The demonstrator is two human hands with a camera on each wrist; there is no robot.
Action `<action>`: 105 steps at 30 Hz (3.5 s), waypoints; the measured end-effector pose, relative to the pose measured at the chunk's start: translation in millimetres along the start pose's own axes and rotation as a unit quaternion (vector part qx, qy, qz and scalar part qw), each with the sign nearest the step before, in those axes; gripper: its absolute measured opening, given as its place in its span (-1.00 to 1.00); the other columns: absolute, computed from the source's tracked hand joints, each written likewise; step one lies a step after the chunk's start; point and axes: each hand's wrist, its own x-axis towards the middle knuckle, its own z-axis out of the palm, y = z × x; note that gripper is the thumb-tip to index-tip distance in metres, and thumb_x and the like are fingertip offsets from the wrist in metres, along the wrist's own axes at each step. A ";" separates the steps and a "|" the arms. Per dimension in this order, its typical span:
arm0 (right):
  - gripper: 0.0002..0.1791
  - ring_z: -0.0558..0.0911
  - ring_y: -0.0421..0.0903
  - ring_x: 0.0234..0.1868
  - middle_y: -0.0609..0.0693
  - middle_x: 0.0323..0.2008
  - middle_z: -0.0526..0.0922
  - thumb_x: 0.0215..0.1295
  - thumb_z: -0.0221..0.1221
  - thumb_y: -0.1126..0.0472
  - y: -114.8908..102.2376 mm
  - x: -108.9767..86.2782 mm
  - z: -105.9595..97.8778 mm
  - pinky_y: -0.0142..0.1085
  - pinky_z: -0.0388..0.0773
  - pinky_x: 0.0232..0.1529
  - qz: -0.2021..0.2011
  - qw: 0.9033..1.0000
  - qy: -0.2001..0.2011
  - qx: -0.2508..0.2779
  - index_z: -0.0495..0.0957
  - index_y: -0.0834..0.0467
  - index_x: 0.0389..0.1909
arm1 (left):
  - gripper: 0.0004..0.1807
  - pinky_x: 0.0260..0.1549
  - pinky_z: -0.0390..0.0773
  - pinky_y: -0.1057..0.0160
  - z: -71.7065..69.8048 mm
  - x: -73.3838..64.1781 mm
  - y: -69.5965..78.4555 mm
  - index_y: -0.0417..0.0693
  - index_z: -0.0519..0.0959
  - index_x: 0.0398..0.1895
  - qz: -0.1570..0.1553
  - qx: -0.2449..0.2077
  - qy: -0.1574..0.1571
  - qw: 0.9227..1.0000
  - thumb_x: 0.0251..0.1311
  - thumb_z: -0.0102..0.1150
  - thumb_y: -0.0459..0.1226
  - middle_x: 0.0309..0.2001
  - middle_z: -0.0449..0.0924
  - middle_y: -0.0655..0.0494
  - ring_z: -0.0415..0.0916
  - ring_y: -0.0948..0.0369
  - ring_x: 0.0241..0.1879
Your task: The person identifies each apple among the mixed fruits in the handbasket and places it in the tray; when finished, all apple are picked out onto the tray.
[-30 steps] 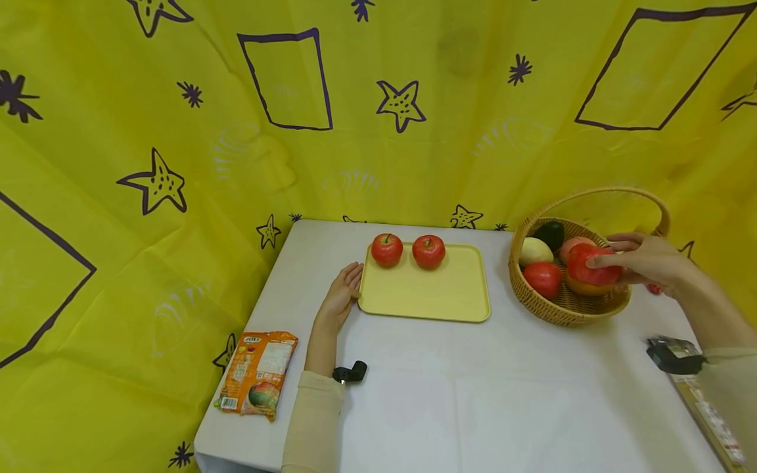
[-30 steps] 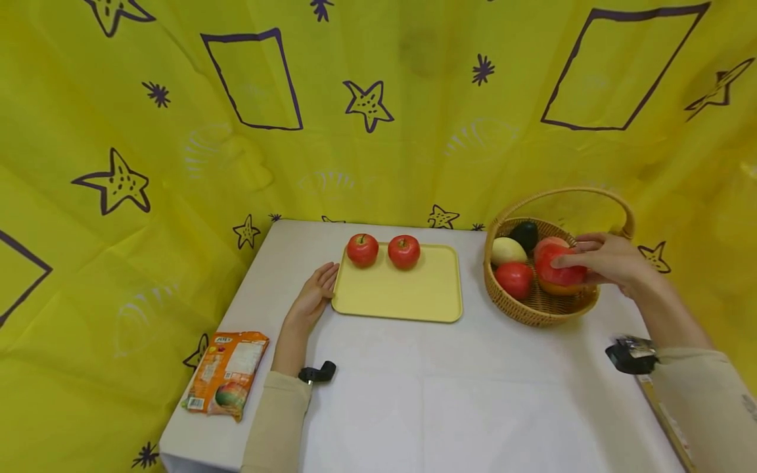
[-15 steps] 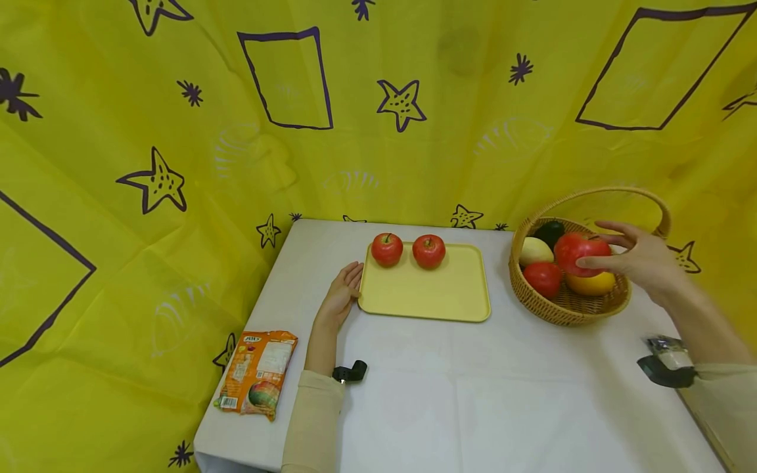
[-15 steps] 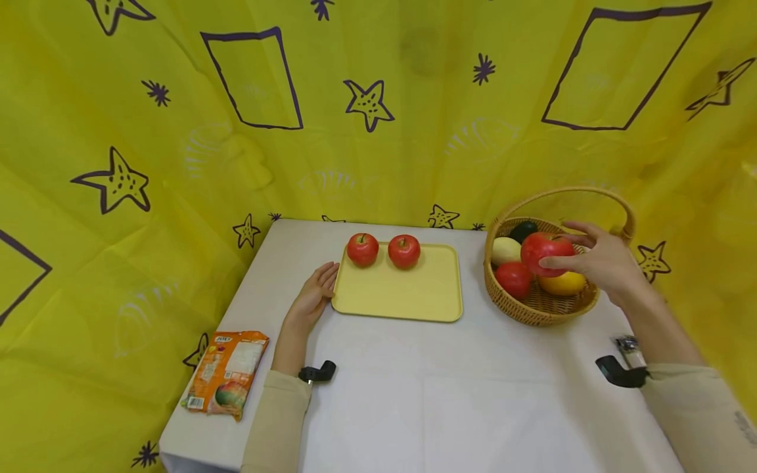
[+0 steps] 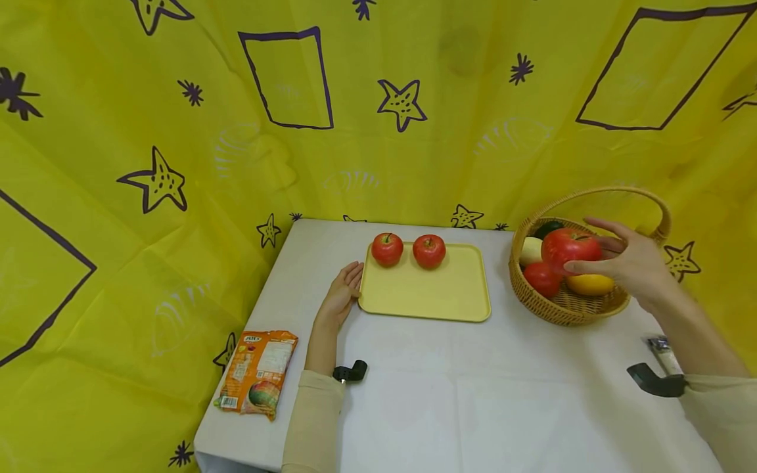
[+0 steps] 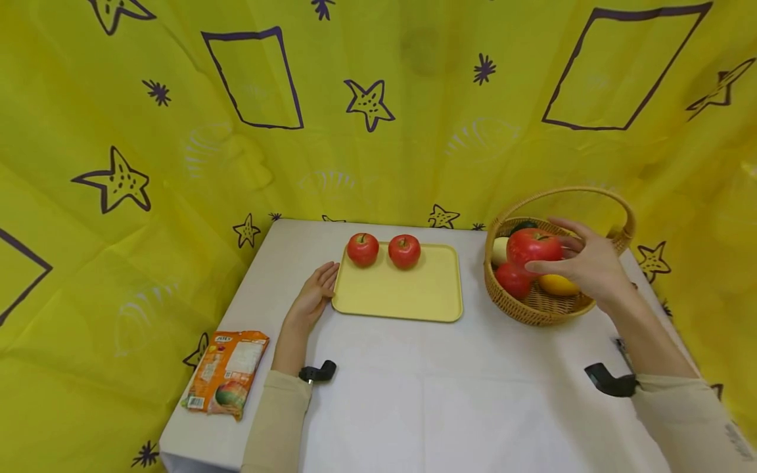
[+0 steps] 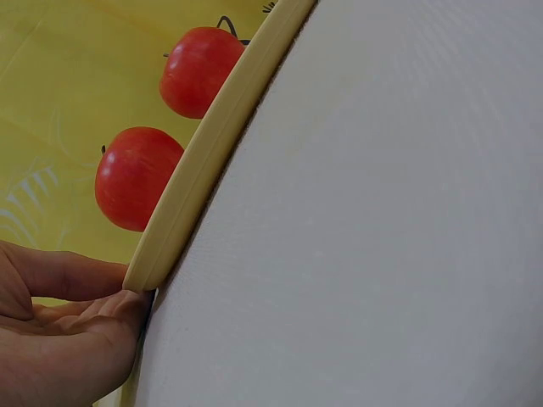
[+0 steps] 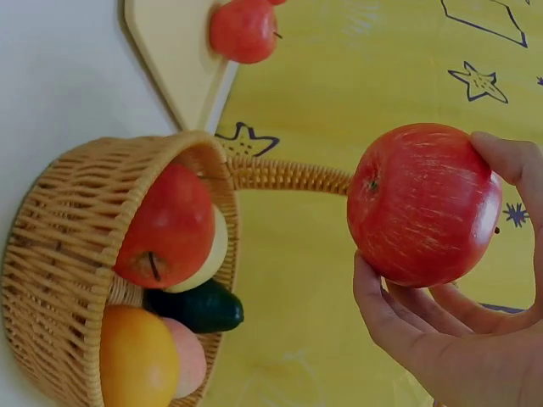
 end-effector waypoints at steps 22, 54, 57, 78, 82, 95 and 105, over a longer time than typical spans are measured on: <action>0.06 0.57 -0.41 0.09 0.19 0.45 0.39 0.13 0.55 0.17 -24.8 11.2 60.5 -0.64 0.57 -0.07 -0.094 0.995 -0.005 0.046 0.19 0.09 0.62 | 0.05 0.60 0.01 0.14 -0.7 1.2 -1.1 -0.26 -0.01 0.64 -0.001 -0.006 0.002 1.000 -0.07 -0.36 -0.87 0.63 0.05 -0.17 -0.02 0.01 0.63; 0.10 0.57 0.18 0.24 0.05 0.52 0.35 0.03 0.61 0.11 -59.1 47.4 146.3 -0.42 0.60 0.09 -0.089 0.983 -0.063 0.145 0.25 -0.02 0.60 | 0.04 0.60 0.00 0.14 -0.6 2.3 1.2 -0.29 -0.02 0.64 0.001 -0.001 -0.001 1.000 -0.08 -0.36 -0.86 0.63 0.04 -0.21 -0.03 -0.01 0.63; 0.09 0.55 0.20 0.27 0.06 0.51 0.36 0.02 0.61 0.11 -61.7 49.7 151.6 -0.35 0.62 0.12 -0.091 0.983 -0.065 0.144 0.27 -0.02 0.59 | 0.04 0.60 0.00 0.13 -0.9 1.5 0.7 -0.29 -0.02 0.64 0.001 -0.001 -0.002 1.000 -0.08 -0.36 -0.86 0.63 0.04 -0.21 -0.03 -0.01 0.63; 0.11 0.56 0.30 0.21 0.20 0.42 0.38 -0.01 0.59 0.31 -75.0 68.6 197.6 -0.02 0.65 0.16 -0.112 0.978 -0.090 0.155 0.22 0.10 0.58 | 0.04 0.60 0.01 0.12 -0.9 2.9 -1.8 -0.31 -0.02 0.63 0.006 0.002 -0.003 1.000 -0.09 -0.36 -0.86 0.62 0.05 -0.23 -0.03 -0.03 0.63; 0.11 0.53 0.30 0.23 0.18 0.44 0.36 -0.02 0.59 0.32 -76.3 72.5 206.0 0.08 0.61 0.22 -0.107 0.977 -0.096 0.159 0.22 0.13 0.57 | 0.04 0.60 0.01 0.12 -1.1 2.8 -2.4 -0.31 -0.02 0.63 0.005 -0.002 -0.003 1.000 -0.09 -0.35 -0.86 0.62 0.05 -0.23 -0.03 -0.02 0.63; 0.08 0.43 0.23 0.38 0.16 0.42 0.42 -0.08 0.60 0.35 -81.7 86.5 242.0 0.16 0.48 0.37 -0.116 0.970 -0.108 0.182 0.28 0.18 0.51 | 0.04 0.61 -0.01 0.13 -1.7 4.4 -2.1 -0.30 -0.01 0.63 0.003 0.001 0.002 1.000 -0.09 -0.34 -0.86 0.62 0.06 -0.21 -0.02 -0.01 0.63; 0.14 0.44 0.24 0.34 0.20 0.42 0.42 -0.11 0.60 0.37 -81.9 96.9 267.7 0.13 0.49 0.36 -0.104 0.969 -0.116 0.191 0.22 0.22 0.55 | 0.05 0.61 0.00 0.13 -1.6 3.3 -1.1 -0.30 -0.01 0.63 0.005 -0.001 0.001 1.000 -0.11 -0.35 -0.86 0.62 0.07 -0.22 -0.03 -0.01 0.63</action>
